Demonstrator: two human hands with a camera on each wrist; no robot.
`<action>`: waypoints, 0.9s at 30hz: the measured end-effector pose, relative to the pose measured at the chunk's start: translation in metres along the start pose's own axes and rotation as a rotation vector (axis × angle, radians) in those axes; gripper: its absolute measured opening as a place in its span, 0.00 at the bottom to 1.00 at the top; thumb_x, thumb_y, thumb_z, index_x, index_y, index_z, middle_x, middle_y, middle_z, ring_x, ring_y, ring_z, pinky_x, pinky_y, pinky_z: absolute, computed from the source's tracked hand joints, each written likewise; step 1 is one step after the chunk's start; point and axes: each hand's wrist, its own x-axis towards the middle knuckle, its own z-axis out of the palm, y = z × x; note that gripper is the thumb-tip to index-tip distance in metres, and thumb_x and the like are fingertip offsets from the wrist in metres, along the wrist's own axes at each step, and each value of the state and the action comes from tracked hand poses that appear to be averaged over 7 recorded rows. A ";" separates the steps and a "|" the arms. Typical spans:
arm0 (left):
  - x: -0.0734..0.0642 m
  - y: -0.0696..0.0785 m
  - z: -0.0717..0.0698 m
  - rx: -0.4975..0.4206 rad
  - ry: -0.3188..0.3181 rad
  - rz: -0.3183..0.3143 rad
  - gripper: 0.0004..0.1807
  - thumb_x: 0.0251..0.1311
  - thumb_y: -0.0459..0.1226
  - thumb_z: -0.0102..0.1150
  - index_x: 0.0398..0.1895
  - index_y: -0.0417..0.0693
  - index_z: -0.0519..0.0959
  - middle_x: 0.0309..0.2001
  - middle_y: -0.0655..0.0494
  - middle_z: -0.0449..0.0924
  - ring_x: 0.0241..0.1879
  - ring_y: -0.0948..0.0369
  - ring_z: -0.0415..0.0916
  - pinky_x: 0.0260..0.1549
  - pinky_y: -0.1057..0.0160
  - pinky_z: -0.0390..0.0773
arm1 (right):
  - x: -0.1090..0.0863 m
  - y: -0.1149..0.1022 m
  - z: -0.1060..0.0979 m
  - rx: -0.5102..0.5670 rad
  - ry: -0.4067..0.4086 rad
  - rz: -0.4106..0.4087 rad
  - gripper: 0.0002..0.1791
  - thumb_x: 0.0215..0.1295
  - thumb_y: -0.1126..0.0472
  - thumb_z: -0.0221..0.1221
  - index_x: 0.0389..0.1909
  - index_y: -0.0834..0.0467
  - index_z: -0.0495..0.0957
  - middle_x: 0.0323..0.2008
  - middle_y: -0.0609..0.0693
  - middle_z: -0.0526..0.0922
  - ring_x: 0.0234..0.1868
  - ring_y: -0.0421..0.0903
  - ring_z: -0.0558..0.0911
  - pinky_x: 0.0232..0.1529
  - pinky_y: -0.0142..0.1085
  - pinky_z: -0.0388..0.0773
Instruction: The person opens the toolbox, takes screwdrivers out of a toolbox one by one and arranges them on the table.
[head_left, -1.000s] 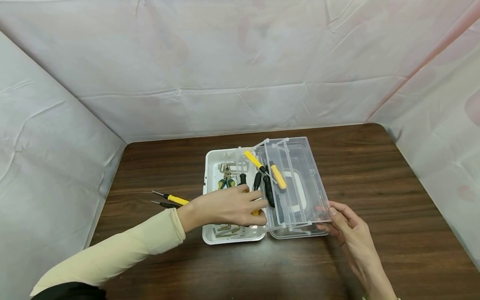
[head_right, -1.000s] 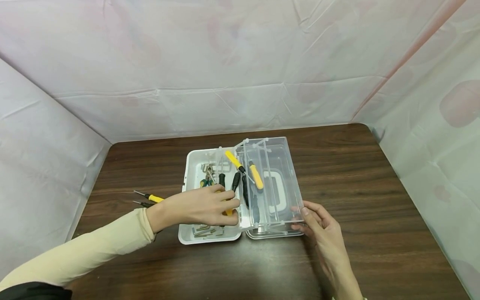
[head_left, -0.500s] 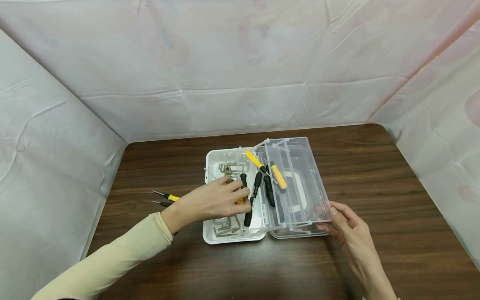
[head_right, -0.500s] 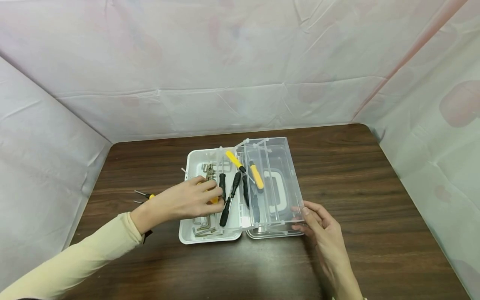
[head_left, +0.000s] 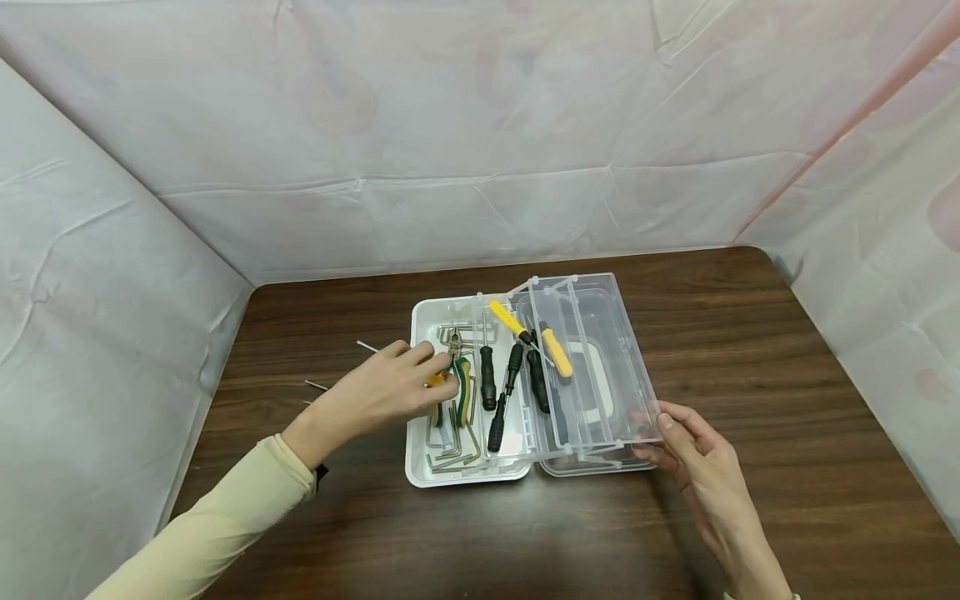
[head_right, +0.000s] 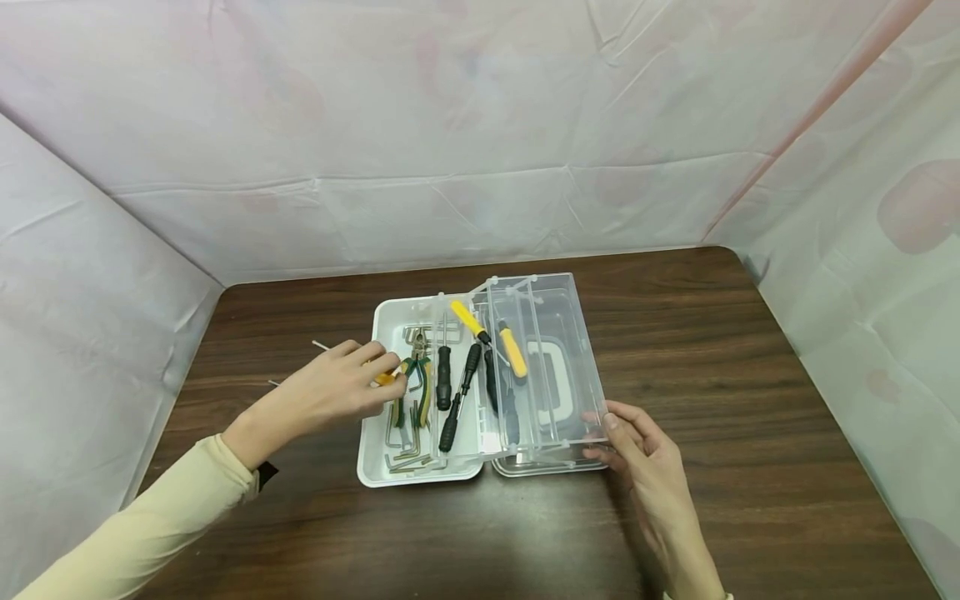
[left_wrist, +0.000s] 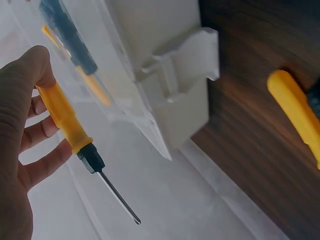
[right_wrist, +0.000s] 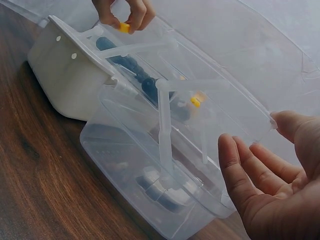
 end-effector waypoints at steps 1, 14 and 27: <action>-0.003 -0.001 0.000 0.001 -0.002 -0.012 0.18 0.57 0.42 0.74 0.45 0.58 0.75 0.44 0.58 0.78 0.39 0.57 0.72 0.31 0.62 0.77 | 0.000 0.000 0.000 -0.001 -0.001 0.000 0.17 0.83 0.66 0.47 0.66 0.63 0.74 0.53 0.47 0.90 0.49 0.40 0.89 0.50 0.37 0.87; -0.037 -0.007 0.013 -0.093 0.027 -0.191 0.19 0.49 0.39 0.76 0.41 0.53 0.76 0.41 0.54 0.77 0.37 0.54 0.73 0.23 0.60 0.75 | 0.000 0.000 0.001 -0.012 -0.004 -0.002 0.17 0.83 0.66 0.47 0.66 0.63 0.74 0.53 0.46 0.90 0.50 0.39 0.88 0.50 0.36 0.87; -0.074 -0.009 0.030 -0.159 -0.054 -0.404 0.15 0.54 0.33 0.69 0.43 0.50 0.77 0.39 0.51 0.74 0.33 0.53 0.72 0.20 0.58 0.75 | 0.000 0.001 0.001 0.022 0.002 -0.006 0.17 0.83 0.66 0.47 0.65 0.63 0.75 0.53 0.48 0.90 0.49 0.40 0.88 0.50 0.36 0.87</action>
